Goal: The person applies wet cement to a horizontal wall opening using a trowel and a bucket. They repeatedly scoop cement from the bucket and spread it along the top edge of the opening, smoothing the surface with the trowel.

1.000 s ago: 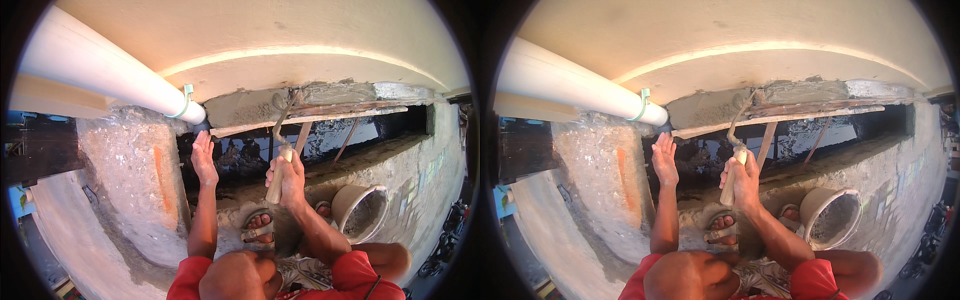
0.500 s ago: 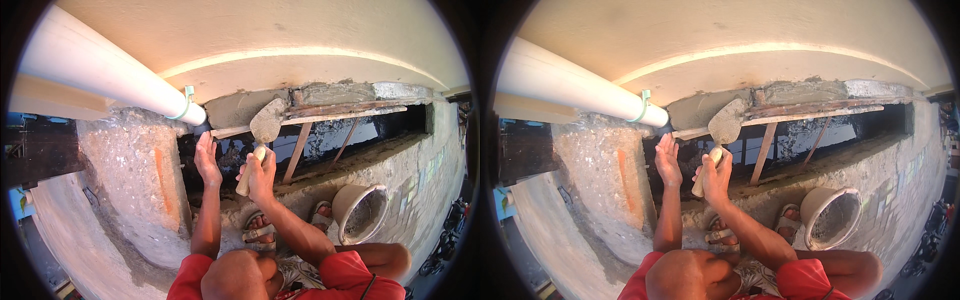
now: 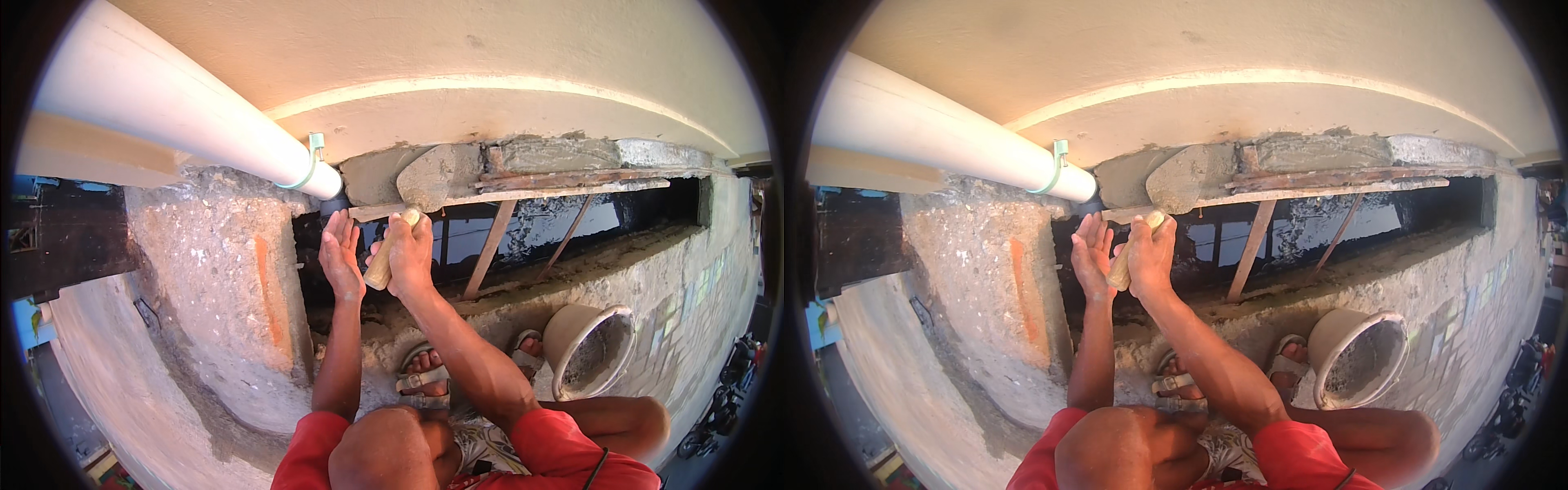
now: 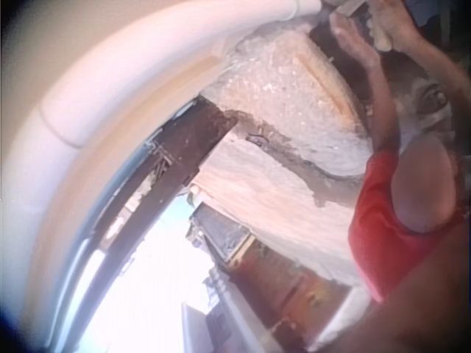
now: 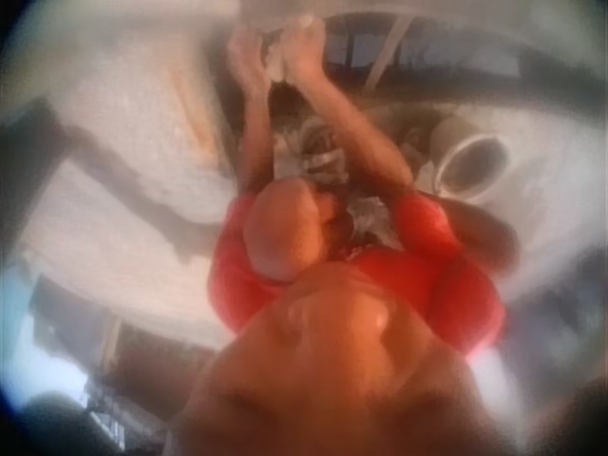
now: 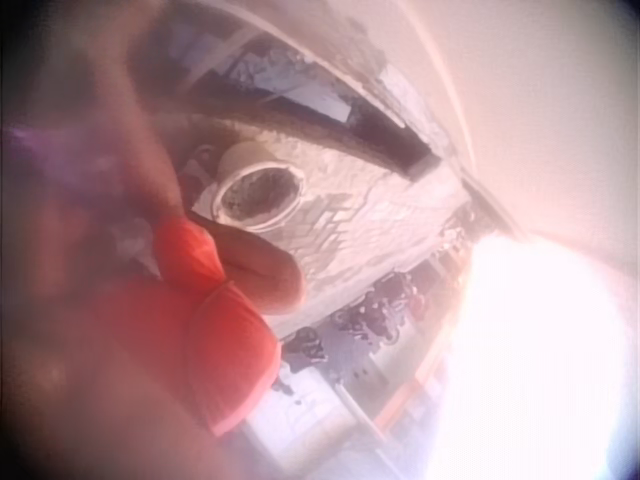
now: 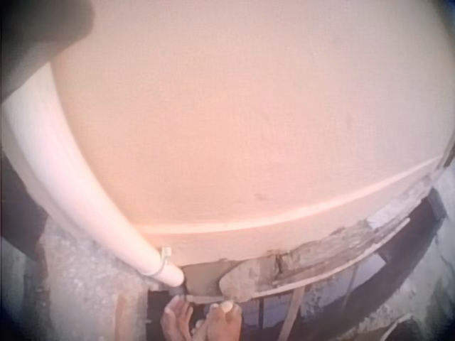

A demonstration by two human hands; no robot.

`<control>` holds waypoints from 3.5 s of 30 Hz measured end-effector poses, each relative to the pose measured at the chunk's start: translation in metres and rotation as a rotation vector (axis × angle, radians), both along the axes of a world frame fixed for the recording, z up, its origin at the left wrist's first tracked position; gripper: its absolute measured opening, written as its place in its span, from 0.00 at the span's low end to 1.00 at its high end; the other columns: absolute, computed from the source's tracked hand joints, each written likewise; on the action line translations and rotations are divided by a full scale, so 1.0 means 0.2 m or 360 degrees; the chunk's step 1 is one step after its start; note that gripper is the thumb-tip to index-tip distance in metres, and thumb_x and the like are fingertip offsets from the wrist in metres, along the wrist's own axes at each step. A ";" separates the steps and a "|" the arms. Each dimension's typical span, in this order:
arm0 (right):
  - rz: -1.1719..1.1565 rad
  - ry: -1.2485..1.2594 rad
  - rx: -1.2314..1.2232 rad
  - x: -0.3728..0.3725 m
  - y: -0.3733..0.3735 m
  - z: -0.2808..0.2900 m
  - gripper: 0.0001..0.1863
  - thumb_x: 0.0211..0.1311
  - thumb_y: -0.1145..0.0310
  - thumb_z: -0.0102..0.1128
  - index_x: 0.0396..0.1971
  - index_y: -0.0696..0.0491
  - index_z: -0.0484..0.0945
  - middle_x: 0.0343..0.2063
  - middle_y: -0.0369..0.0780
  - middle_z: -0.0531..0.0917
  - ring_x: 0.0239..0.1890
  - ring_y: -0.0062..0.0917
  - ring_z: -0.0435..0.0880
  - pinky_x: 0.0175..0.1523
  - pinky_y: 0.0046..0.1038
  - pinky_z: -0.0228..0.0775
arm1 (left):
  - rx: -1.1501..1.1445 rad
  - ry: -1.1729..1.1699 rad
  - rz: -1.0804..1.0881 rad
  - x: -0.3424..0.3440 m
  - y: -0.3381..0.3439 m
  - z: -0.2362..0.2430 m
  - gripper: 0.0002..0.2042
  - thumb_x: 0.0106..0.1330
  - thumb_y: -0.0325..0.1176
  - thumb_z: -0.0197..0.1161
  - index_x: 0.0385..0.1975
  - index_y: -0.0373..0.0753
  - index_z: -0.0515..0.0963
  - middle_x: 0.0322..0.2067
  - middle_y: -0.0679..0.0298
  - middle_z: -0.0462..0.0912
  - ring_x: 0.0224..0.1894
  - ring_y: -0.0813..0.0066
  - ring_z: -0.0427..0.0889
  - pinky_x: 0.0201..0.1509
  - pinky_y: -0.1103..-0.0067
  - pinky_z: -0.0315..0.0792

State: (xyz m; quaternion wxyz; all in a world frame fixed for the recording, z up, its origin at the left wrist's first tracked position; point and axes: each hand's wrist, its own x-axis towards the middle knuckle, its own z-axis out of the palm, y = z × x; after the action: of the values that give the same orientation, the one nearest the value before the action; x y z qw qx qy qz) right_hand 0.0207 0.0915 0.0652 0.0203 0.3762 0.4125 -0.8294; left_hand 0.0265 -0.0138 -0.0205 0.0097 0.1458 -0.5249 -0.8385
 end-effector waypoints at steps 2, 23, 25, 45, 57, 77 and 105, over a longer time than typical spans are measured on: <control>0.0061 0.0005 0.0071 0.01 -0.04 -0.03 0.12 0.67 0.66 0.52 0.40 0.52 0.59 0.29 0.40 0.70 0.18 0.24 0.75 0.16 0.31 0.74 | 0.0079 0.0027 -0.0025 0.00 -0.02 -0.02 0.33 0.76 0.56 0.42 0.67 0.31 0.60 0.67 0.47 0.63 0.71 0.54 0.61 0.73 0.59 0.54; 0.1224 -0.0055 0.0805 0.44 0.16 0.16 0.24 0.69 0.64 0.51 0.57 0.65 0.61 0.28 0.50 0.80 0.21 0.31 0.83 0.27 0.33 0.76 | 0.0244 0.0033 -0.0037 -0.01 -0.08 -0.04 0.35 0.76 0.58 0.36 0.68 0.30 0.58 0.68 0.42 0.59 0.71 0.50 0.59 0.74 0.59 0.53; 0.1386 0.0005 0.0886 0.30 0.19 0.16 0.24 0.69 0.64 0.51 0.55 0.66 0.62 0.26 0.50 0.80 0.21 0.32 0.84 0.28 0.35 0.76 | 0.0200 0.0033 -0.0049 -0.01 -0.06 -0.01 0.35 0.76 0.58 0.36 0.68 0.30 0.58 0.68 0.42 0.59 0.71 0.49 0.59 0.74 0.58 0.53; 0.1001 -0.0271 0.0637 0.18 0.55 0.15 0.10 0.70 0.63 0.50 0.41 0.53 0.67 0.24 0.36 0.71 0.16 0.20 0.73 0.17 0.26 0.68 | 0.0195 0.0068 -0.0061 -0.01 -0.05 -0.04 0.36 0.75 0.60 0.40 0.68 0.32 0.60 0.68 0.45 0.61 0.72 0.53 0.59 0.74 0.60 0.54; 0.0858 -0.0260 0.0511 0.57 0.44 0.16 0.15 0.72 0.63 0.47 0.50 0.58 0.64 0.26 0.37 0.72 0.17 0.20 0.74 0.20 0.26 0.71 | 0.0246 0.0026 -0.0017 -0.01 -0.05 -0.06 0.34 0.76 0.57 0.38 0.67 0.30 0.61 0.68 0.45 0.61 0.72 0.53 0.59 0.74 0.60 0.55; -0.0132 0.0083 0.0035 0.09 0.16 -0.02 0.09 0.73 0.60 0.45 0.40 0.50 0.62 0.28 0.38 0.72 0.18 0.24 0.75 0.18 0.30 0.72 | 0.0166 0.0022 -0.0045 -0.01 -0.05 -0.02 0.33 0.76 0.58 0.38 0.66 0.34 0.62 0.67 0.49 0.64 0.70 0.56 0.63 0.72 0.61 0.57; 0.0769 -0.0076 0.0314 0.28 -0.09 0.01 0.13 0.71 0.61 0.48 0.42 0.55 0.60 0.25 0.40 0.70 0.13 0.23 0.72 0.15 0.29 0.71 | 0.0340 0.0142 -0.0116 -0.01 -0.05 -0.03 0.41 0.73 0.65 0.32 0.69 0.31 0.54 0.70 0.42 0.55 0.72 0.52 0.58 0.75 0.59 0.51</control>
State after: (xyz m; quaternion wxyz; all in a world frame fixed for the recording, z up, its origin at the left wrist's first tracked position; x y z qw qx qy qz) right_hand 0.0768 0.0729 0.0672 0.1907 0.2865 0.5687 -0.7471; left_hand 0.0249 -0.0234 -0.0256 -0.0130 0.0892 -0.4365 -0.8952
